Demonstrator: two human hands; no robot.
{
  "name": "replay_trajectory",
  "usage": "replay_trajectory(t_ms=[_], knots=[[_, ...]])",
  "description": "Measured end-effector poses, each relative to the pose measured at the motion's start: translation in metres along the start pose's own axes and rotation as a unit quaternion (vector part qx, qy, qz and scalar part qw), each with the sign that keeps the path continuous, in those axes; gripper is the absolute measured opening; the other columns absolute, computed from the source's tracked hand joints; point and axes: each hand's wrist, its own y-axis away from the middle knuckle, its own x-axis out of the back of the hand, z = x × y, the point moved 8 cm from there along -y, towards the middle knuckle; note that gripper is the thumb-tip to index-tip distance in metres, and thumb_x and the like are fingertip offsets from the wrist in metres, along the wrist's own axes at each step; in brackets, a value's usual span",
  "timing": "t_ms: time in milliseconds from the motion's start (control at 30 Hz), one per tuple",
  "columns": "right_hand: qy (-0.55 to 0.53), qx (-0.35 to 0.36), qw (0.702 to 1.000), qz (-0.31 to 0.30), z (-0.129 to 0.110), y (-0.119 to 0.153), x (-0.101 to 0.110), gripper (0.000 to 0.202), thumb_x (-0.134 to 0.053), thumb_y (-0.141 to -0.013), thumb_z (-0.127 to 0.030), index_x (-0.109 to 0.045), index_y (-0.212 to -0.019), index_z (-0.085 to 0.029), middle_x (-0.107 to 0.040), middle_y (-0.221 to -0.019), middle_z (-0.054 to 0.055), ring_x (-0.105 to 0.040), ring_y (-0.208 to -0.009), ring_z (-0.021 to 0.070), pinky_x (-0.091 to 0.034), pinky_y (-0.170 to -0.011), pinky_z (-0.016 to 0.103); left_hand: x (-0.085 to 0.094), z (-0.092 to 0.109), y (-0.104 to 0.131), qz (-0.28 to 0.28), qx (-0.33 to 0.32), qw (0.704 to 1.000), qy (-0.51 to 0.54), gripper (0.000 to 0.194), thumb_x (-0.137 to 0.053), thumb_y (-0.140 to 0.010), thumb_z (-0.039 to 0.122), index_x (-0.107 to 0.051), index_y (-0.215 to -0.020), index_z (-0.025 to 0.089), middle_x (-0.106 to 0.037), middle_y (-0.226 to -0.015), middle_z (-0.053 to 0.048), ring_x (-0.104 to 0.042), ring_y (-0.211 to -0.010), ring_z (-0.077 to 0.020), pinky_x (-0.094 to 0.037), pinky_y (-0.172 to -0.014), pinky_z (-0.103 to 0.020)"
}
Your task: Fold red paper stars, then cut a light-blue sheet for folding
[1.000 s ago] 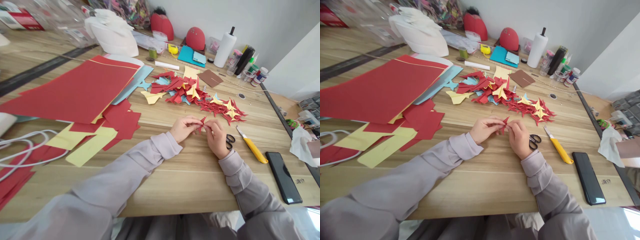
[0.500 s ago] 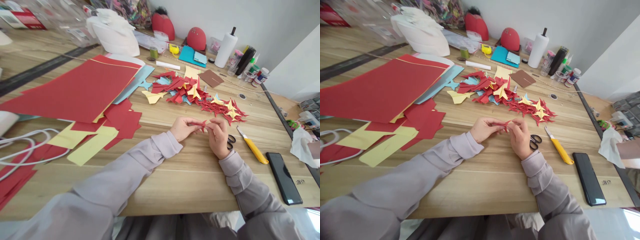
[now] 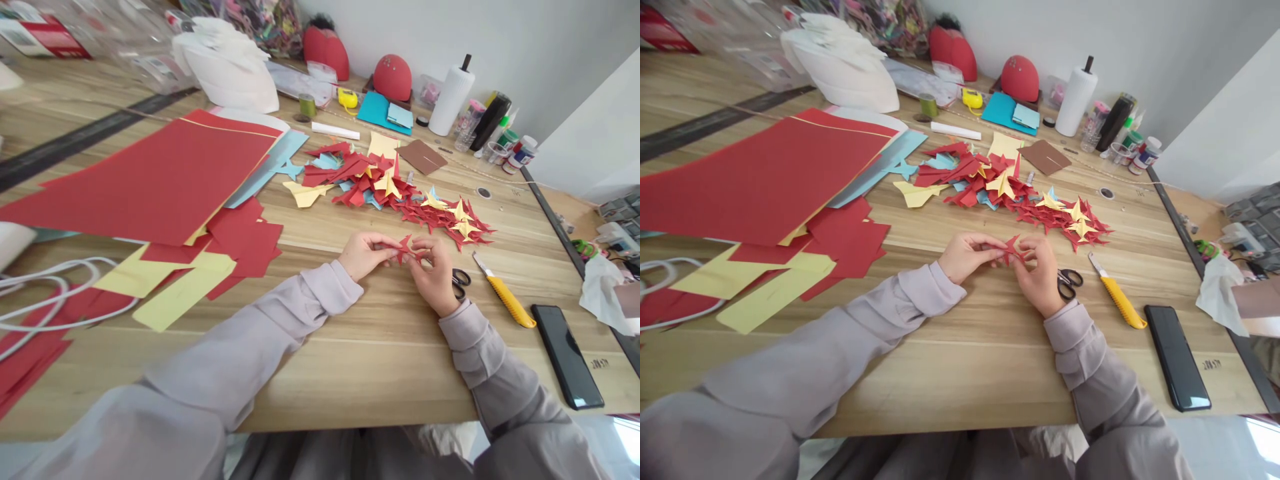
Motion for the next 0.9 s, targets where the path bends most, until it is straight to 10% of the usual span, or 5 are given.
replay_trajectory(t_ms=[900], knots=[[0.119,0.055,0.991,0.026,-0.009,-0.002,0.007,0.006,-0.059,-0.08,-0.016,-0.063,-0.082,-0.02,-0.058,-0.094,0.007,-0.058,-0.089,0.0198,-0.05,-0.079,0.037,0.001,-0.004,-0.001,0.014,0.032,0.999,0.037,0.016,-0.054,-0.076,0.008,-0.068,-0.084,0.007,-0.064,-0.05,-0.002,-0.061,-0.047,-0.0117,-0.048,-0.048,-0.021]])
